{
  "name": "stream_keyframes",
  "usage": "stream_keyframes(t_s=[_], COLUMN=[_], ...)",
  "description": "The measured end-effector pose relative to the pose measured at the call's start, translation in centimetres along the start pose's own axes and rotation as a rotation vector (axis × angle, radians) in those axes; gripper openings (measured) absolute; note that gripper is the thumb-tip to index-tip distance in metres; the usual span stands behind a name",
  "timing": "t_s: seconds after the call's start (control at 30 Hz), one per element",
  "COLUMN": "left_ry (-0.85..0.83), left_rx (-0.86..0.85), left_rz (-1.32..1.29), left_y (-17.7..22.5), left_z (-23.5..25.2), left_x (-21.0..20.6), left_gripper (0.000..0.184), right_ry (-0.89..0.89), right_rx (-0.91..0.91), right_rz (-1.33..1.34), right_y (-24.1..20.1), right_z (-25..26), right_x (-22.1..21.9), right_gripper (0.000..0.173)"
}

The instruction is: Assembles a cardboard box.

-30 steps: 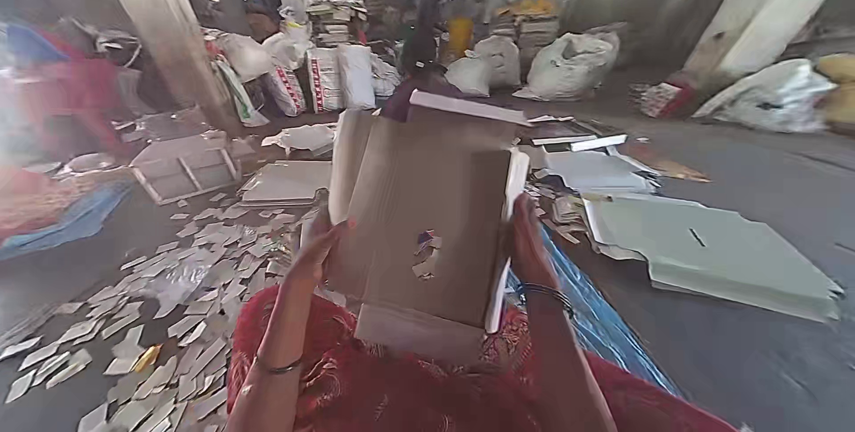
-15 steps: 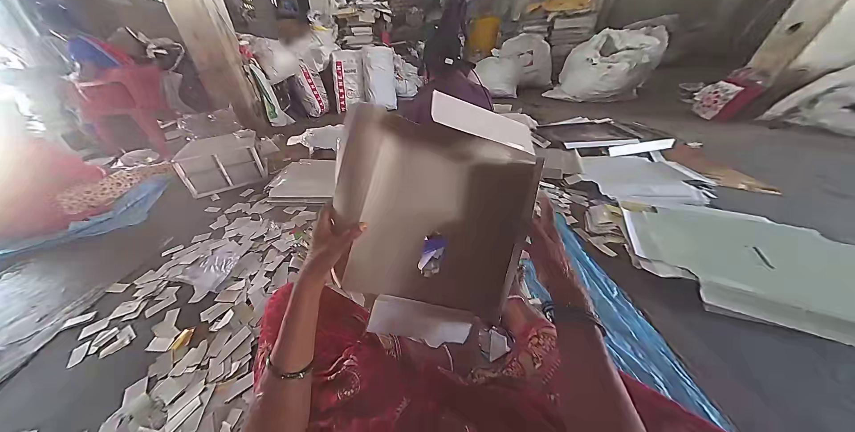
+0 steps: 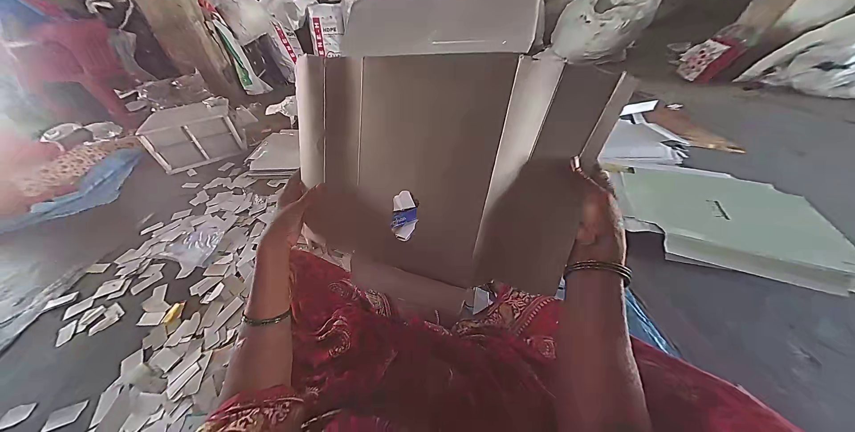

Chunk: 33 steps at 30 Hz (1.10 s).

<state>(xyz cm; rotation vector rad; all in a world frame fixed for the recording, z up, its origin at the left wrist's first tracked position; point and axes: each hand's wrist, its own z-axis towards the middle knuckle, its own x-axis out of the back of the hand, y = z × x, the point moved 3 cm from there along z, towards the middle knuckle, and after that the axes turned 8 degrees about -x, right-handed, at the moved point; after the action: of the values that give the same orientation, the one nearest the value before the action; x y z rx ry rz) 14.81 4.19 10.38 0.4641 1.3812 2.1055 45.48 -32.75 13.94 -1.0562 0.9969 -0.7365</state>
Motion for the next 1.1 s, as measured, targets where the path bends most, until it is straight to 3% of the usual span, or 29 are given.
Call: stream_keyframes(t_s=[0.17, 0.27, 0.33, 0.43, 0.5, 0.57, 0.63, 0.7, 0.77, 0.9, 0.97, 1.1], left_ry=[0.166, 0.282, 0.201, 0.114, 0.214, 0.375, 0.384, 0.328, 0.258, 0.367, 0.386, 0.388], left_rx=[-0.012, 0.134, 0.279, 0.319, 0.360, 0.407, 0.444, 0.403, 0.295, 0.184, 0.177, 0.255], left_rz=[0.264, 0.086, -0.097, -0.282, -0.387, -0.440, -0.466, -0.505, -0.569, -0.656, -0.700, -0.721], left_y=[-1.5, -3.2, -4.6, -4.9, -5.4, -4.9, -5.0, -5.0, -4.2, -4.2, -3.1, -3.2], left_z=[0.3, -1.2, -3.1, -4.9, -5.0, -4.8, -4.8, -5.0, -5.3, -4.7, -4.6, -4.6], left_x=[-1.0, -3.4, -6.1, -9.7, -9.9, -9.3, -9.1, -8.8, -8.0, -5.9, -4.9, -4.4], left_gripper=[0.079, 0.074, 0.072, 0.061, 0.070, 0.094, 0.108, 0.096, 0.070, 0.057, 0.038, 0.046], right_ry=[0.074, 0.128, 0.114, 0.088, 0.000, -0.105, -0.119, -0.120, -0.133, 0.018, 0.098, 0.155], right_rx=[0.113, 0.161, 0.157, 0.168, 0.191, 0.179, 0.154, 0.144, 0.141, 0.078, 0.060, 0.056], right_rz=[0.050, 0.105, 0.093, 0.025, 0.002, 0.012, 0.112, 0.192, 0.145, 0.115, 0.140, 0.112], right_y=[-1.0, -1.4, -1.5, -1.1, -0.4, -0.5, -0.7, -0.2, 0.3, 1.9, 2.5, 2.7], right_z=[-0.8, -1.3, -2.2, -3.8, -3.8, -4.4, -5.7, -6.1, -5.7, -3.8, -2.5, -0.9], right_x=[-0.8, -2.5, -3.7, -5.0, -5.4, -6.8, -8.5, -9.5, -9.5, -7.8, -7.0, -4.2], right_gripper=[0.044, 0.049, 0.054, 0.060, 0.062, 0.059, 0.050, 0.046, 0.047, 0.050, 0.047, 0.045])
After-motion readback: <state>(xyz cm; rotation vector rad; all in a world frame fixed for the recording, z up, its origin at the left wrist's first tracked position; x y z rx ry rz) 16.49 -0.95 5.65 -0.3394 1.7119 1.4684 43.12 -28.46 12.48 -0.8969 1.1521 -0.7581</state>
